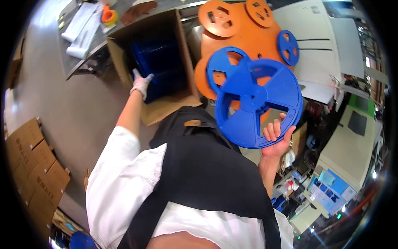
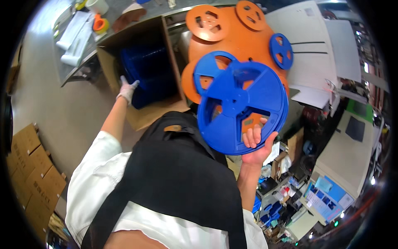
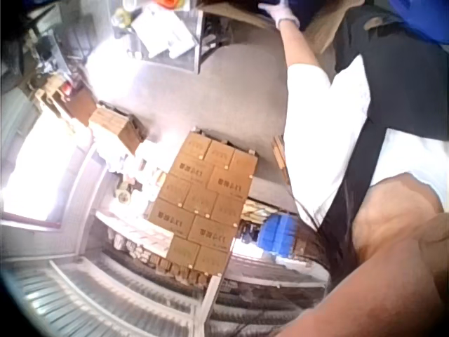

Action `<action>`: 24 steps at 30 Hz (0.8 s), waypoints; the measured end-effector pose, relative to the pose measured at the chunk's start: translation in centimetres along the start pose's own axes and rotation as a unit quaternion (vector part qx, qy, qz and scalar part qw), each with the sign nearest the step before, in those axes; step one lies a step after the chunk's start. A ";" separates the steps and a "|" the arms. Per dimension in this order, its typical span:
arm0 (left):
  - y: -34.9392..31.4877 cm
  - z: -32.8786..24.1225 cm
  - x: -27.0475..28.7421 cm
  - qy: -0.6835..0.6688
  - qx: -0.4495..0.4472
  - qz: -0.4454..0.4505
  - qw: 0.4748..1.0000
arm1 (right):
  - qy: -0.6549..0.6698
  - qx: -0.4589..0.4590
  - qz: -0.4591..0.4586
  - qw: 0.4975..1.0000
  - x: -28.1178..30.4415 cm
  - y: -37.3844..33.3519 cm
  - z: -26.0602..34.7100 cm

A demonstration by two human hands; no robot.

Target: The person picks up a blue plastic reel from a container, walks to a table, and stacks the reel onto a rotating orange base alongside several other reels.

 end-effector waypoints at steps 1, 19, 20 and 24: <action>-1.1 -0.9 0.3 0.007 -0.030 -0.005 1.000 | 0.022 0.007 0.012 1.000 0.5 -0.2 0.6; -14.3 -9.5 0.2 0.005 -0.507 -0.112 0.855 | 0.295 -0.024 0.165 0.941 -0.6 0.9 1.9; -15.8 -10.8 0.6 0.038 -0.567 -0.123 0.813 | 0.308 -0.027 0.158 0.938 -0.6 1.1 1.8; -22.6 -15.5 1.4 0.144 -0.742 -0.121 0.643 | 0.315 -0.035 0.147 0.937 -1.0 1.8 1.6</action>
Point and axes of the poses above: each hand's wrist, its own y-axis towards the middle knuckle, its own x-axis out of the back of the hand, z = x × y, the point moved 3 cm from there along y, towards the middle knuckle, and after that the axes turned 1 degree about y, right-handed, at the moved point
